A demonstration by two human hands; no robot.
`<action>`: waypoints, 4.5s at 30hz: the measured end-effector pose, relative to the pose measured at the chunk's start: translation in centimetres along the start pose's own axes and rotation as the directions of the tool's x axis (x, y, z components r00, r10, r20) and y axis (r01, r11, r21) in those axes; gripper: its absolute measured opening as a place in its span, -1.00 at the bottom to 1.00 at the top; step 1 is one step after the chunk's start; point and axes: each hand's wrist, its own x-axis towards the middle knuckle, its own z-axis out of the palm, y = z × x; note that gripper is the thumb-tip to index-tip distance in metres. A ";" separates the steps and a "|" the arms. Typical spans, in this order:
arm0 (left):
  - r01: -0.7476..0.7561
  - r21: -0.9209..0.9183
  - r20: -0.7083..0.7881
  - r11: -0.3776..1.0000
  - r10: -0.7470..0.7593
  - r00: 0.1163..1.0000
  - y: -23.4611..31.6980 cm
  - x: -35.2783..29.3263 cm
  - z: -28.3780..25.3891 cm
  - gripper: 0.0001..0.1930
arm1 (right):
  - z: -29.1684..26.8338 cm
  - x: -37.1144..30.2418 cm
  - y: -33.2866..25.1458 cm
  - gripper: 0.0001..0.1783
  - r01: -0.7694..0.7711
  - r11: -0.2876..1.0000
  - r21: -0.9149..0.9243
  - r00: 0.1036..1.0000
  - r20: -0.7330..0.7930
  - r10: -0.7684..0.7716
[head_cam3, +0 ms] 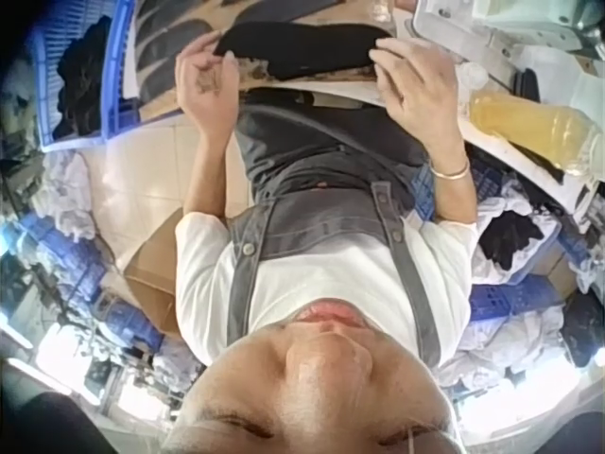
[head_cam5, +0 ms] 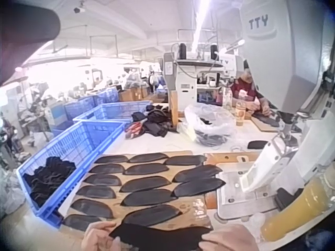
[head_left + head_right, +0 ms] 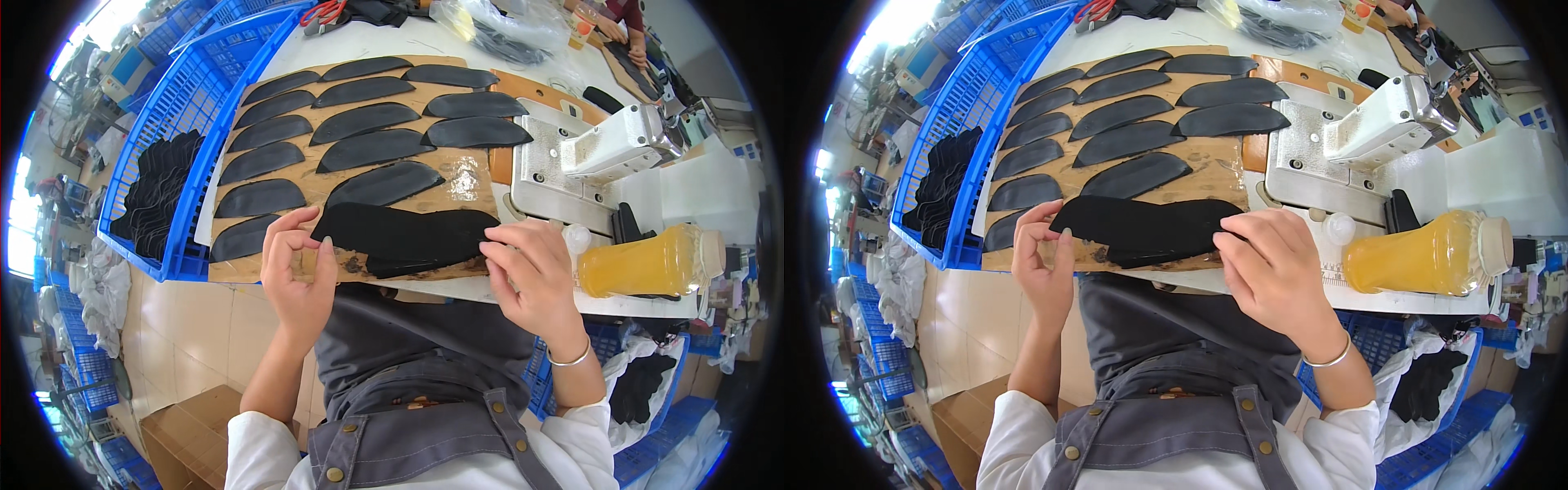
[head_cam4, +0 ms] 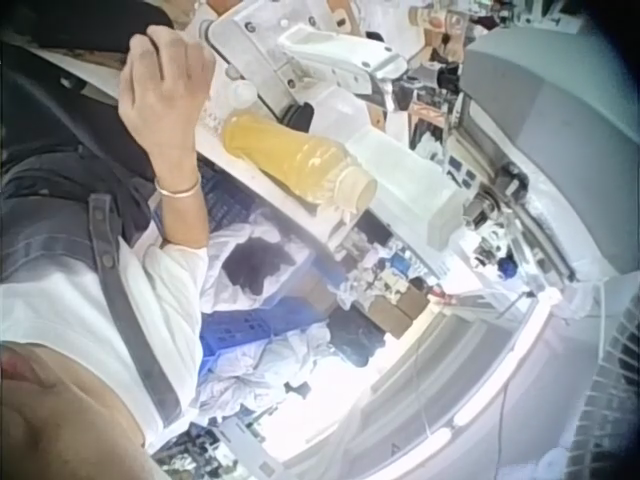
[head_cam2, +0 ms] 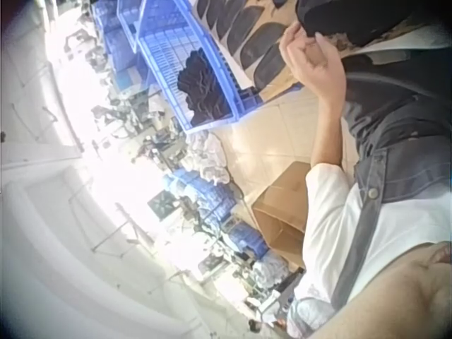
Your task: Applying glue to black shoe components using a plastic squeeze bottle with an applicator top.
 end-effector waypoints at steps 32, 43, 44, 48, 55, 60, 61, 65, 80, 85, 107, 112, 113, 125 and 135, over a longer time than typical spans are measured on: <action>-0.061 0.024 -0.038 0.998 0.062 0.997 -1.2 2.5 -0.7 -0.79 | 1.1 4.7 -2.7 -0.63 -0.063 0.943 -0.327 0.944 0.286 0.162; 0.008 -0.002 -0.102 1.000 -0.008 0.995 -1.3 2.1 -1.2 -0.79 | 1.9 4.4 -3.3 -0.56 -0.040 0.939 -0.341 0.958 0.255 0.133; 0.007 0.001 -0.107 1.000 -0.007 0.994 -1.2 2.1 -1.2 -0.79 | 1.9 4.4 -3.3 -0.56 -0.028 0.938 -0.347 0.966 0.231 0.114; -0.017 0.017 -0.137 1.000 0.019 0.990 -1.1 2.3 -1.6 -0.79 | 2.2 4.3 -3.5 -0.54 -0.025 0.930 -0.366 0.964 0.238 0.119; 0.017 -0.068 -0.024 0.998 -0.018 1.000 -0.1 5.9 -4.6 -0.85 | 0.9 5.3 -3.4 -0.48 -0.131 0.942 -0.310 0.958 0.204 0.201; 0.105 -0.195 0.110 0.975 -0.085 0.990 2.2 9.0 -7.9 -0.88 | -0.2 4.8 -2.1 -0.58 -0.321 0.947 -0.035 0.921 0.221 0.320; 0.107 -0.224 0.113 0.969 -0.083 0.990 2.5 9.6 -8.4 -0.87 | -0.4 4.6 -2.0 -0.58 -0.329 0.944 -0.035 0.918 0.221 0.329; 0.121 -0.177 0.071 0.977 -0.110 0.991 2.5 11.3 -10.6 -0.89 | -1.2 3.5 -1.5 -0.65 -0.365 0.927 0.083 0.913 0.224 0.340; 0.363 -0.305 -0.069 0.880 -0.401 0.914 -6.5 17.5 -16.1 -0.86 | -2.6 -3.5 -2.0 -0.67 -0.292 0.928 0.233 0.956 0.089 0.279; 0.368 -0.313 -0.050 0.875 -0.402 0.914 -9.5 21.1 -14.3 -0.83 | -2.3 -3.7 -2.2 -0.69 -0.326 0.899 0.292 0.943 0.036 0.331; -0.288 0.518 0.334 0.806 0.120 0.935 -14.7 21.9 3.3 -0.91 | -3.1 -4.7 -2.7 -0.74 -0.426 0.839 0.339 0.896 0.031 0.443; -0.391 0.577 0.431 0.717 0.140 0.892 -14.5 22.0 3.2 -0.93 | -3.4 -5.5 -2.6 -0.75 -0.441 0.824 0.356 0.887 0.034 0.460; -0.436 0.584 0.479 0.685 0.144 0.866 -14.4 22.1 3.0 -0.94 | -3.5 -5.6 -2.5 -0.75 -0.445 0.822 0.356 0.884 0.031 0.466; -0.540 0.666 0.586 0.515 0.088 0.806 -13.0 23.3 3.8 -0.80 | -4.2 -6.4 -2.6 -0.80 -0.444 0.827 0.346 0.883 0.009 0.470; -0.345 0.664 0.495 0.664 -0.044 0.868 -12.6 22.9 2.9 -0.54 | -5.7 -8.4 -2.5 -0.72 -0.542 0.768 0.341 0.821 0.017 0.571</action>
